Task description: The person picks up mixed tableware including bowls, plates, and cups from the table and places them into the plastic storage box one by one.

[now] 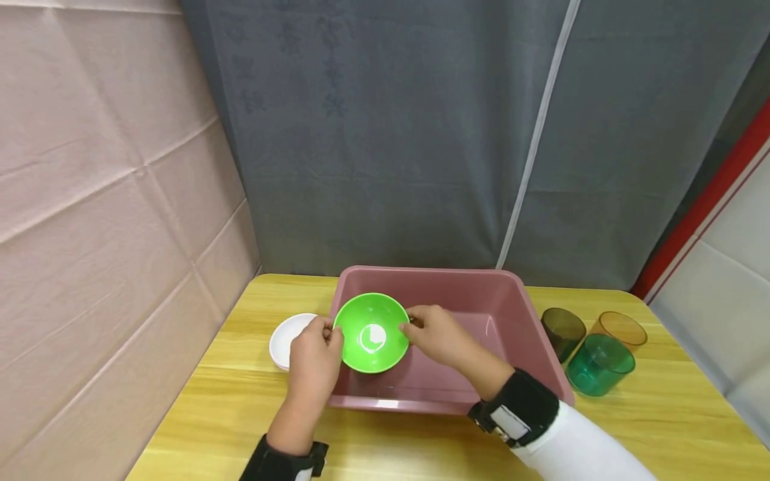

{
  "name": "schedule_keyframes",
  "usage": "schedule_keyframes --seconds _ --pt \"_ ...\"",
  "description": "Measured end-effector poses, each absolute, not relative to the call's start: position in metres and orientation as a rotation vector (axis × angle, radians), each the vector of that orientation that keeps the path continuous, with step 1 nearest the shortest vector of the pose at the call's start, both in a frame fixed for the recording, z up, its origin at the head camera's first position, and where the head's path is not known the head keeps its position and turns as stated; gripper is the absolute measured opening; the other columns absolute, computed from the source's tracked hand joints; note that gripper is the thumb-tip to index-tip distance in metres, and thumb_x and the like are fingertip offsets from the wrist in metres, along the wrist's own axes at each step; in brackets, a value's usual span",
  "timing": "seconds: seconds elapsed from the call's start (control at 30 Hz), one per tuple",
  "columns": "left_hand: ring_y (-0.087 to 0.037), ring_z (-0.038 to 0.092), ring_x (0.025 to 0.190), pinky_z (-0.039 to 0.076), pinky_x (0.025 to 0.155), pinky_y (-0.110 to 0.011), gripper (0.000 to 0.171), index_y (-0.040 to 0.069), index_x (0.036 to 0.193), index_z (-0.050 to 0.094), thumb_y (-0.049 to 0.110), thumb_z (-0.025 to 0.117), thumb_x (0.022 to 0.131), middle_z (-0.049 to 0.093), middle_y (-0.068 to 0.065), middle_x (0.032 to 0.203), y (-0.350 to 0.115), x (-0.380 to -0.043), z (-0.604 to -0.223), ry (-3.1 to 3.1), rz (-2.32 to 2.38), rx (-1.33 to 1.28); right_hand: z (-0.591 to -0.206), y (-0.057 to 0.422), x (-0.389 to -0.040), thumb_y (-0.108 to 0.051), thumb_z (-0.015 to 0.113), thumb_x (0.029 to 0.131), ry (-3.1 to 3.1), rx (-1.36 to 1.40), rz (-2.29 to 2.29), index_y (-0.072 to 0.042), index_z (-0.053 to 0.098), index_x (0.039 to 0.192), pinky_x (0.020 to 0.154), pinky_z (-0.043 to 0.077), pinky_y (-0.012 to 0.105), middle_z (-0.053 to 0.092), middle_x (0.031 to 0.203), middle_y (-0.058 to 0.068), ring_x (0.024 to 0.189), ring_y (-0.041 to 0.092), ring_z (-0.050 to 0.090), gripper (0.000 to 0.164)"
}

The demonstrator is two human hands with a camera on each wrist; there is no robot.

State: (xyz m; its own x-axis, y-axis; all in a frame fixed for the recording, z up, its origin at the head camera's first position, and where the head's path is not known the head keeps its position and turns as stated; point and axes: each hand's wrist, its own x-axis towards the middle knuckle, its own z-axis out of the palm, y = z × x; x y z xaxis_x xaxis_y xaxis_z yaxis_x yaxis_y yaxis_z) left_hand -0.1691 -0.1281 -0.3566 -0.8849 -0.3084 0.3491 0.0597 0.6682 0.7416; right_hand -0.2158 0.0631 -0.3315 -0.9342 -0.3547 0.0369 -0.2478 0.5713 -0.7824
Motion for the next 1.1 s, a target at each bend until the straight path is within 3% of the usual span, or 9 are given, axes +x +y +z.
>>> schedule_keyframes --seconds 0.5,0.87,1.1 --pt "-0.018 0.053 0.068 0.046 0.062 -0.032 0.016 -0.003 0.097 0.064 0.010 0.063 0.089 0.058 -0.006 0.075 -0.122 -0.167 -0.358 -2.503 -1.091 0.163 -0.326 0.067 -0.237 -0.003 0.061 0.090 2.687 -0.503 -1.298 0.008 0.069 0.105 0.056 0.053 0.027 0.069 0.078 0.011 0.059 0.018 0.064 0.021" --pt "-0.019 0.053 0.072 0.047 0.065 -0.035 0.020 0.000 0.094 0.062 0.020 0.066 0.089 0.055 -0.007 0.078 -0.123 -0.162 -0.361 -2.551 -0.914 0.094 -0.327 0.070 -0.251 -0.006 0.061 0.092 2.677 -0.428 -1.251 0.005 0.070 0.105 0.060 0.053 0.029 0.068 0.081 0.010 0.062 0.016 0.062 0.020" --pt "-0.030 0.062 0.089 0.052 0.078 -0.045 0.032 -0.003 0.104 0.063 0.022 0.069 0.086 0.062 -0.014 0.093 -0.124 -0.155 -0.365 -2.580 -0.716 -0.028 -0.330 0.073 -0.259 -0.007 0.060 0.093 2.657 -0.362 -1.248 0.006 0.070 0.106 0.061 0.054 0.030 0.069 0.081 0.011 0.062 0.016 0.064 0.021"
